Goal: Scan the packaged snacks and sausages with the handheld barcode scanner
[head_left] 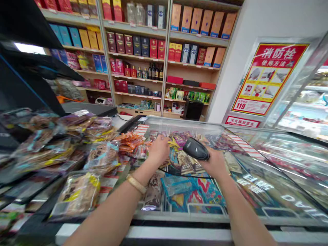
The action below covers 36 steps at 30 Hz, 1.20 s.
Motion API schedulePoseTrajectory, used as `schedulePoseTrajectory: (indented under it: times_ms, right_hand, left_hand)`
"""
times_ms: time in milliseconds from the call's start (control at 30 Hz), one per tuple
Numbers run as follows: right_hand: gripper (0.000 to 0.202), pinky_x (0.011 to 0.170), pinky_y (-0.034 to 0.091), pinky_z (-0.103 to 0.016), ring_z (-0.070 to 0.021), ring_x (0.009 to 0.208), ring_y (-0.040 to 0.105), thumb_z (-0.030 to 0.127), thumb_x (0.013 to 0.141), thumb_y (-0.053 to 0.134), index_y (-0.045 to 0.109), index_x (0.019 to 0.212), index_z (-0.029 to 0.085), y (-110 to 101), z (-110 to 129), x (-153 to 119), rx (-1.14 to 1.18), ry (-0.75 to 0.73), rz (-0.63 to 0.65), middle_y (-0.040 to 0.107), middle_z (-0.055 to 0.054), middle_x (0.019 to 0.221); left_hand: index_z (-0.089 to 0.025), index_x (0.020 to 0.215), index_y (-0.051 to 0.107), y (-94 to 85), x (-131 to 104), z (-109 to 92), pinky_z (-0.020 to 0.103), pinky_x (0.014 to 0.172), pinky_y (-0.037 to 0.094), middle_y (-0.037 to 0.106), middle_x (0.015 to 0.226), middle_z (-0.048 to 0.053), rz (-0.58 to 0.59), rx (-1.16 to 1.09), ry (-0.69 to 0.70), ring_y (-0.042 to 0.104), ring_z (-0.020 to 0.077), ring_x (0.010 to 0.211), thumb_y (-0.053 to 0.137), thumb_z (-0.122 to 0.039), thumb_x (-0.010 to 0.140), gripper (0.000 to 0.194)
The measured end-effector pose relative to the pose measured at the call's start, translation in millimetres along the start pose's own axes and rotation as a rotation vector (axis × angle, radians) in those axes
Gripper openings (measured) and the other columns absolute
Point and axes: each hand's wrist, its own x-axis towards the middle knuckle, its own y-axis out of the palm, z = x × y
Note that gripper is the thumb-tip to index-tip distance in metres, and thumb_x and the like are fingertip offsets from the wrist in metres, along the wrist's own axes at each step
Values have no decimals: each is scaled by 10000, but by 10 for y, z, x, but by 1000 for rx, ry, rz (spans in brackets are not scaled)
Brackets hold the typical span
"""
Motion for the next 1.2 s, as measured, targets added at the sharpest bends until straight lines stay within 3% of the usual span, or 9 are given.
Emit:
schedulePoseTrajectory:
  times_ms: [67, 167, 333, 467, 667, 867, 1067, 1200]
  right_hand:
    - [299, 763, 515, -338, -276, 880, 711, 382, 753, 594, 698, 972, 207, 25, -17, -8, 1, -2, -8, 749, -81, 940]
    - [273, 790, 515, -328, -267, 923, 702, 350, 750, 592, 694, 963, 214, 62, -33, -20, 1, 5, -5, 743, -81, 960]
    - [235, 775, 511, -322, -264, 912, 696, 311, 730, 594, 695, 925, 224, 101, -33, -28, -24, 30, 13, 738, -70, 954]
    - [246, 754, 501, -312, -260, 892, 694, 318, 737, 608, 699, 948, 227, 120, -28, -28, -56, 48, 17, 739, -66, 964]
    - [296, 735, 482, -297, -244, 881, 692, 298, 763, 616, 701, 1039, 232, 144, 19, -25, -78, 51, 53, 738, -62, 1018]
    - [296, 706, 459, -286, -243, 884, 691, 282, 766, 619, 701, 1047, 240, 151, 54, -19, -54, 76, 89, 738, -49, 971]
    - [271, 712, 454, -285, -245, 889, 688, 271, 767, 627, 699, 1024, 224, 185, 62, -16, -84, 77, 106, 735, -61, 968]
    - [291, 759, 467, -296, -255, 928, 681, 259, 754, 643, 696, 1037, 214, 201, 72, -21, -90, 64, 95, 733, -72, 1000]
  left_hand:
    - [-284, 1186, 682, 55, -53, -2, 487, 984, 404, 536, 1329, 144, -10, 71, 60, 531, 334, 1185, 534, -381, 870, 362]
    - [-306, 1149, 700, 103, -112, -12, 585, 1054, 304, 490, 1412, 145, 13, 127, 105, 443, 404, 1288, 666, -464, 771, 411]
    - [-267, 1201, 658, 51, -157, 47, 638, 1042, 288, 660, 1171, 156, 156, 153, 105, 596, 351, 1133, 547, -239, 854, 365]
    - [-208, 1195, 641, -53, -192, 198, 611, 1006, 352, 671, 1137, 191, 171, 193, 102, 593, 358, 1143, 515, -145, 845, 377]
    - [-232, 1246, 597, -174, -227, 401, 450, 880, 480, 646, 1176, 171, 103, 214, 109, 625, 310, 1080, 455, -89, 847, 447]
    - [-225, 1191, 624, -258, -251, 611, 399, 894, 469, 684, 1075, 141, 11, 193, 97, 630, 278, 1045, 479, -115, 851, 386]
    - [-213, 1323, 569, -293, -322, 728, 379, 890, 467, 694, 1093, 145, -16, 224, 10, 638, 273, 1054, 468, -138, 855, 484]
    - [-224, 1291, 614, -288, -404, 726, 452, 909, 450, 632, 1226, 181, -150, 299, -63, 596, 334, 1111, 478, -227, 870, 442]
